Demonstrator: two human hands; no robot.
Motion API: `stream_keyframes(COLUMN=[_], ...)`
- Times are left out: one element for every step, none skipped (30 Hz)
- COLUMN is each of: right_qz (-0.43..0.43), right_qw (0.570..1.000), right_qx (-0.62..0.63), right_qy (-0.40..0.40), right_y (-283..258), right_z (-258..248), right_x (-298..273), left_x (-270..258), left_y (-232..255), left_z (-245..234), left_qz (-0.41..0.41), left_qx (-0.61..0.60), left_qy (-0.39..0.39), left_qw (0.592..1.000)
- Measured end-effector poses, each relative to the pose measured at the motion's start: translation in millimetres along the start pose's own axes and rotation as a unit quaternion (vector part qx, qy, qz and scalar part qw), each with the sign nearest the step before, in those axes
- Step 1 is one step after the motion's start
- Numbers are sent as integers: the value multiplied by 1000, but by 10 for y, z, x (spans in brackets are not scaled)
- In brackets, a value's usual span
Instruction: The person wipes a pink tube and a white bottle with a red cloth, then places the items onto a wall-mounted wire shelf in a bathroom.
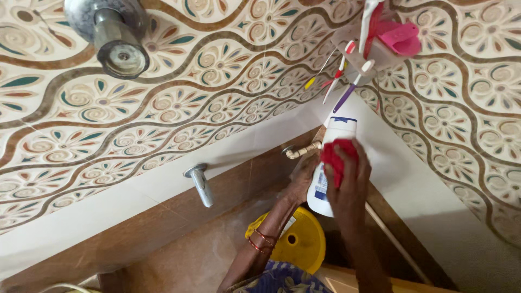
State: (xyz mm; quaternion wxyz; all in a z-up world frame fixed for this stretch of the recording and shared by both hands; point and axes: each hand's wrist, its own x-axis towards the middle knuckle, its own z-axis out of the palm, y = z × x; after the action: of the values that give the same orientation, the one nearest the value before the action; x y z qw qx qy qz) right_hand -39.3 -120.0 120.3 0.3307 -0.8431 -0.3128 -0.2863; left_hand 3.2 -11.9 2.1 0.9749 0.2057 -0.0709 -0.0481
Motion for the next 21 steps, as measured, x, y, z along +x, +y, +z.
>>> stream_keyframes(right_qz=[30, 35, 39, 42, 36, 30, 21, 41, 61, 50, 38, 4, -27, -59, -22, 14, 49, 52, 55, 59, 30], right_qw=[999, 994, 983, 966, 973, 979, 984, 985, 985, 991, 995, 999, 998, 994, 998, 999, 997, 997, 997, 997, 999], right_qx=[34, 108, 181, 254, 228, 201, 175, 159, 144, 105, 69, 19, -32, -84, -40, 4, 47, 48, 49, 50, -18], right_qy=[2, -5, -13, -21, -26, -30, -35, -50, -67, -64, -59, -50, -39, -28, -34, -40, -45, -35, -29, -23, -34], right_y=[49, 110, 175, 194, 159, 97, 34, -44, -133, -238, -331, -367, -393, -389, -313, -187, -109, -71, -37, -35, -78], right_z=[-25, -44, -67, -84, -82, -83, -78, -70, -78, -111, -132, -130, -116, -86, -73, -80, -80, -94, -150, -185, -166], right_x=[154, 327, 492, 556, 507, 387, 265, 109, -85, -314, -504, -610, -701, -744, -702, -585, -483, -419, -384, -390, -442], left_x=[23, 27, 28, 21, 14, 1, 2, -14, -56, -95, -118, -128, -154, -184, -205, -218, -218, -204, -204, -163, -98], left_y=[-62, -103, -137, -160, -151, -126, -82, -8, 76, 142, 193, 230, 263, 287, 273, 255, 215, 129, 4, -95, -158], left_z=[-21, -55, -85, -105, -119, -117, -90, -60, -28, 25, 102, 192, 274, 350, 429, 477, 498, 495, 457, 388, 302], left_qz=[0, -8, -14, -20, 1, 23, 47, 38, 30, 21, 40, 59, 75, 52, 25, -2, -4, -7, -8, -25, -42], left_qx=[-50, -63, -76, -89, -98, -106, -114, -95, -77, -60, -43, -25, -8, -24, -40, -56, -47, -39, -33, -64, -96], left_qy=[-34, -37, -39, -41, -49, -57, -67, -49, -29, -9, -8, -6, -5, -16, -27, -39, -36, -33, -27, -23, -19], left_qw=[998, 997, 996, 995, 994, 992, 990, 994, 996, 998, 998, 998, 997, 998, 999, 998, 998, 999, 999, 997, 994])
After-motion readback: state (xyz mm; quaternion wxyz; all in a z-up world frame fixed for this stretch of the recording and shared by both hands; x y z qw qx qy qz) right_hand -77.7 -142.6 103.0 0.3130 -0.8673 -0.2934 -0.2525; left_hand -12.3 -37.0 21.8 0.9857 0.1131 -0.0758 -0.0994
